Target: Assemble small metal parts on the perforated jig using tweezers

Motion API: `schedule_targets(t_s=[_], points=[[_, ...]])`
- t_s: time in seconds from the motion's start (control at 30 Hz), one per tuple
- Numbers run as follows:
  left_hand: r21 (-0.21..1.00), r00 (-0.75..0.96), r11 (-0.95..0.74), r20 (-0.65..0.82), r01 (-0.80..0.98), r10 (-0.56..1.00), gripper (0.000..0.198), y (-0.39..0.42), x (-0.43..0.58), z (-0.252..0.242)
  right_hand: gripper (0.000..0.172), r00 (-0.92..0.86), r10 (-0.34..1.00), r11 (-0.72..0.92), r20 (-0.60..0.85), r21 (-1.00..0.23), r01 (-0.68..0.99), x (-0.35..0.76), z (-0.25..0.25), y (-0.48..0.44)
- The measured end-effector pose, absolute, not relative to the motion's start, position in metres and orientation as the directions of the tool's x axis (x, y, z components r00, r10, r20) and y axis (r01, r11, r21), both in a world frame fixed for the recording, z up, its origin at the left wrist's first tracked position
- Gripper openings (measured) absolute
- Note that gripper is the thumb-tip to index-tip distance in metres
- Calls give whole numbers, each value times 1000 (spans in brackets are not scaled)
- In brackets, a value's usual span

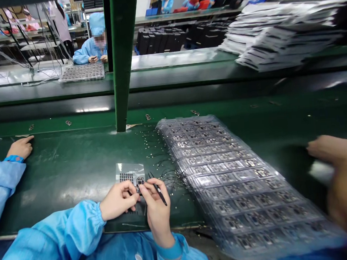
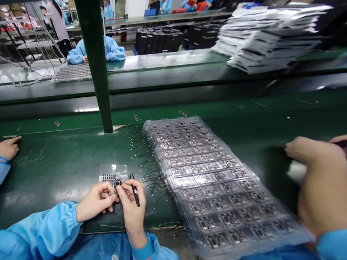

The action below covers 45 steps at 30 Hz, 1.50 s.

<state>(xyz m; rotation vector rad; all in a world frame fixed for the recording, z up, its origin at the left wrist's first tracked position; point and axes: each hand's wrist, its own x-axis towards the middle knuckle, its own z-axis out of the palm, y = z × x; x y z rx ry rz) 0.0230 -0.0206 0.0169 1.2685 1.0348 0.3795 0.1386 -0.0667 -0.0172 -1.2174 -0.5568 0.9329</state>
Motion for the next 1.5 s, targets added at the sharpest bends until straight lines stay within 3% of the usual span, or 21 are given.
schedule_targets(t_s=[0.17, 0.3, 0.53, 1.0, 1.5], points=[[942, 451, 67, -220, 330, 865, 15, -10, 16, 25, 29, 472, 872, -24, -128, -975, -220, 140, -13, -73], [927, 523, -99, -114, 362, 845, 16, -2, 13, 22, 23, 326, 939, -75, -107, -991, -112, 136, -7, -78], [938, 503, 33, -215, 345, 837, 17, 5, 9, 17, 25, 323, 933, -113, -158, -982, -151, 134, -8, -79], [906, 514, -92, -148, 413, 845, 13, 4, 5, 24, 23, 323, 933, -117, -160, -982, -149, 135, -8, -80], [909, 615, -202, -72, 365, 785, 15, 5, 2, 24, 25, 308, 937, -108, -165, -975, -194, 136, -7, -78]])
